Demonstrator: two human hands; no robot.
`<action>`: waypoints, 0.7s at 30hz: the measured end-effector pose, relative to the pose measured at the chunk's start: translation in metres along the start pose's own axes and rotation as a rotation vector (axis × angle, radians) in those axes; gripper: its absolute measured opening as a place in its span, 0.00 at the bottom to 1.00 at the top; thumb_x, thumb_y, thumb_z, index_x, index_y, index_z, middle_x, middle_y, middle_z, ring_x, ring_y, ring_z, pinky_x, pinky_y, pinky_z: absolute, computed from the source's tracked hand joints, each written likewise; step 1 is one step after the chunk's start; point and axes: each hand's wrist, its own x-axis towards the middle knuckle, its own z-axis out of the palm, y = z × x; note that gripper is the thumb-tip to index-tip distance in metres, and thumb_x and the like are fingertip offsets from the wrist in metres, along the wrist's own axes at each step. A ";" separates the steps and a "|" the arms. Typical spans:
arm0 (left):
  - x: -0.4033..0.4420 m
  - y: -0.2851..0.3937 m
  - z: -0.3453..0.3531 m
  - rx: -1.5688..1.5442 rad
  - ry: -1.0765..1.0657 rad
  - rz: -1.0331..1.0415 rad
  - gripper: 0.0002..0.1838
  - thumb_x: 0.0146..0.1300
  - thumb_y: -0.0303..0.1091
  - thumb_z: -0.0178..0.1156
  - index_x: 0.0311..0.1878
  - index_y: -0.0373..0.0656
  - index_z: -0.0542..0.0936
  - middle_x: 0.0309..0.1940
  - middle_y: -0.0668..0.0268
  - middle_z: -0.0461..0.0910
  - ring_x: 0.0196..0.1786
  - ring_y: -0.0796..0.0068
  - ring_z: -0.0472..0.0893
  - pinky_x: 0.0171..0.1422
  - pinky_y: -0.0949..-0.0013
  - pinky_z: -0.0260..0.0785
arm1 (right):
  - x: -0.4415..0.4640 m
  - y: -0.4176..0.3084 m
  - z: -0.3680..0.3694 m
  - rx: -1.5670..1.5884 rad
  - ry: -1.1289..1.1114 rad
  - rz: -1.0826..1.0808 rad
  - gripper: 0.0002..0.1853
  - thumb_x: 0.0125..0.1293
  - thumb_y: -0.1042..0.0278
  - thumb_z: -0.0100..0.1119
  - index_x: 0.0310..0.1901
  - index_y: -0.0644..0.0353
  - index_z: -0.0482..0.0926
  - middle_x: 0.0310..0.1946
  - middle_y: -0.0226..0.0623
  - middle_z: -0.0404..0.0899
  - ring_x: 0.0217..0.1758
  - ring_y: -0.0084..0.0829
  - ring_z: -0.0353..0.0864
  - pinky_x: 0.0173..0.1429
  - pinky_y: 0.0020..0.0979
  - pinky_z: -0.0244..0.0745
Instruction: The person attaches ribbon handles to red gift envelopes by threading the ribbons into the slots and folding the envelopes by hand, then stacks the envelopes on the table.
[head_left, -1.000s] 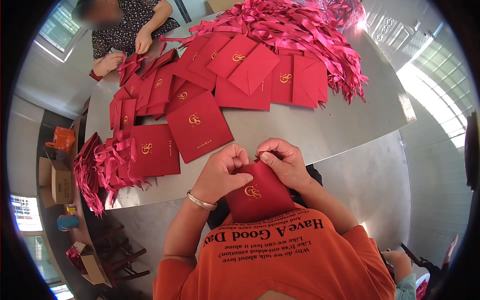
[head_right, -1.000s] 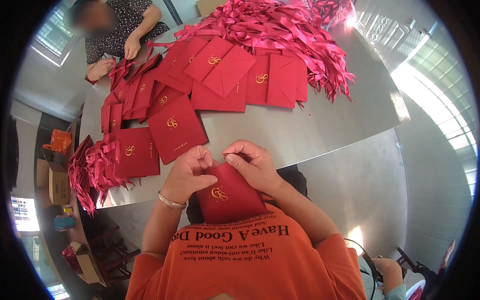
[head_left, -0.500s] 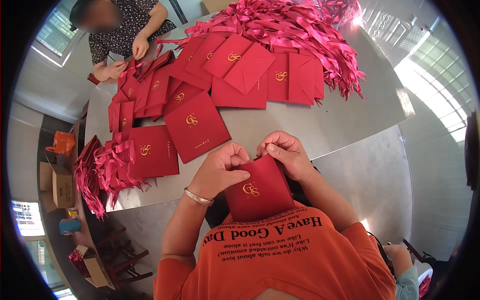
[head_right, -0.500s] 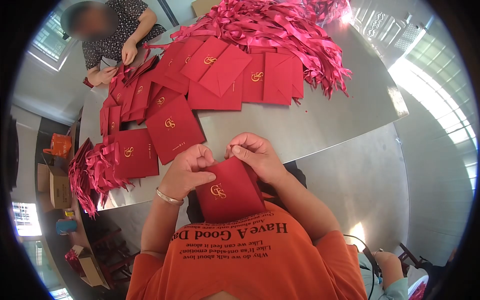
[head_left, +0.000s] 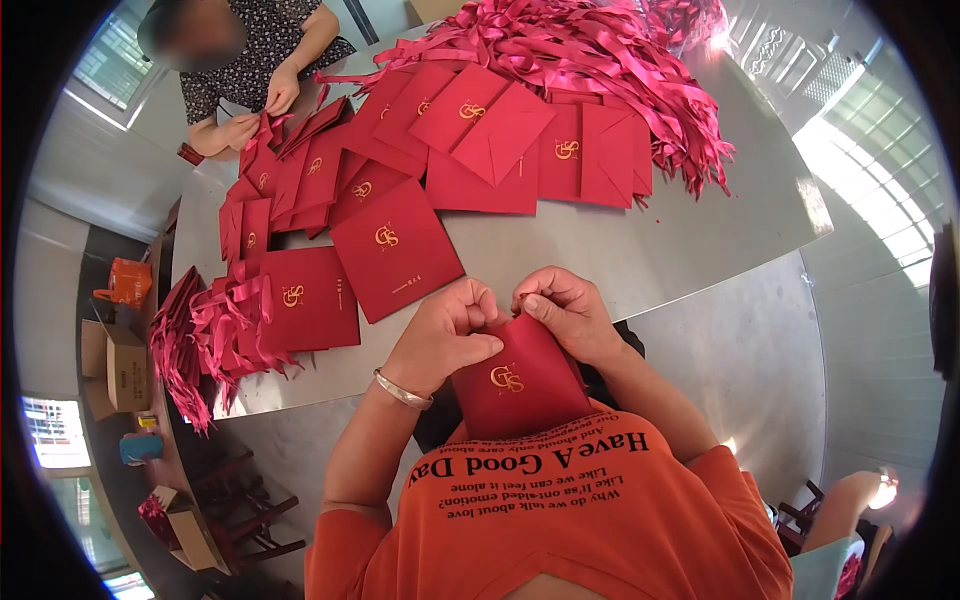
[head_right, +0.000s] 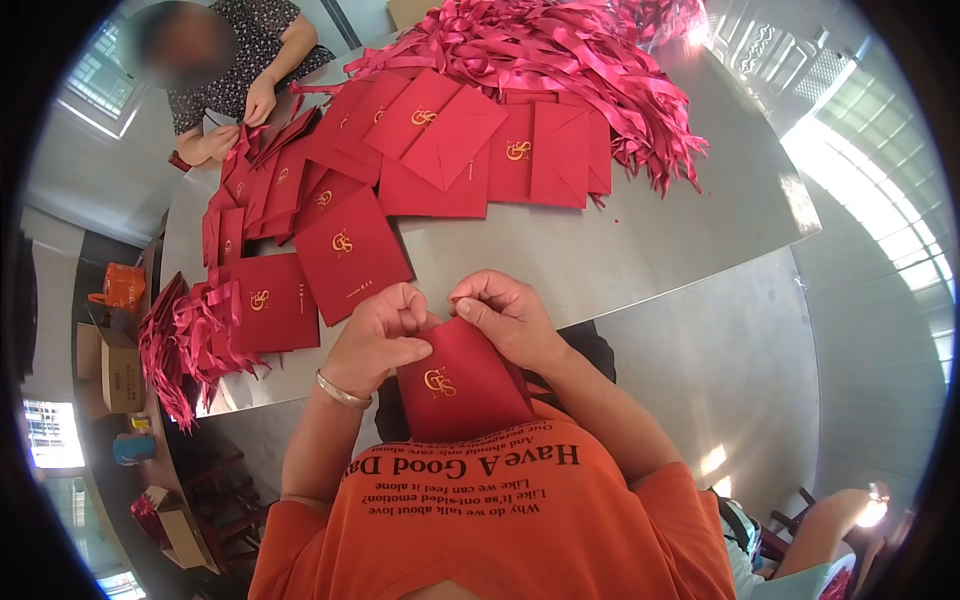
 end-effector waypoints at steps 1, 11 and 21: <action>0.001 0.000 0.000 0.001 -0.002 0.000 0.15 0.52 0.15 0.59 0.39 0.44 0.69 0.39 0.65 0.79 0.43 0.80 0.79 0.47 0.78 0.71 | 0.000 0.000 0.000 -0.001 0.002 -0.001 0.06 0.73 0.71 0.54 0.46 0.64 0.75 0.39 0.31 0.79 0.41 0.18 0.76 0.48 0.22 0.73; -0.004 0.012 0.006 0.111 0.081 0.013 0.15 0.55 0.14 0.60 0.42 0.42 0.70 0.42 0.60 0.83 0.43 0.78 0.82 0.47 0.79 0.72 | 0.000 -0.006 -0.001 0.045 0.081 0.010 0.05 0.73 0.72 0.54 0.45 0.63 0.75 0.39 0.32 0.79 0.43 0.19 0.76 0.50 0.23 0.74; 0.004 -0.004 0.002 -0.031 0.045 0.052 0.15 0.55 0.13 0.59 0.40 0.44 0.69 0.41 0.60 0.83 0.44 0.77 0.82 0.49 0.77 0.73 | 0.001 -0.004 0.005 0.012 0.059 0.008 0.06 0.73 0.72 0.54 0.46 0.64 0.75 0.40 0.32 0.79 0.43 0.19 0.76 0.50 0.23 0.73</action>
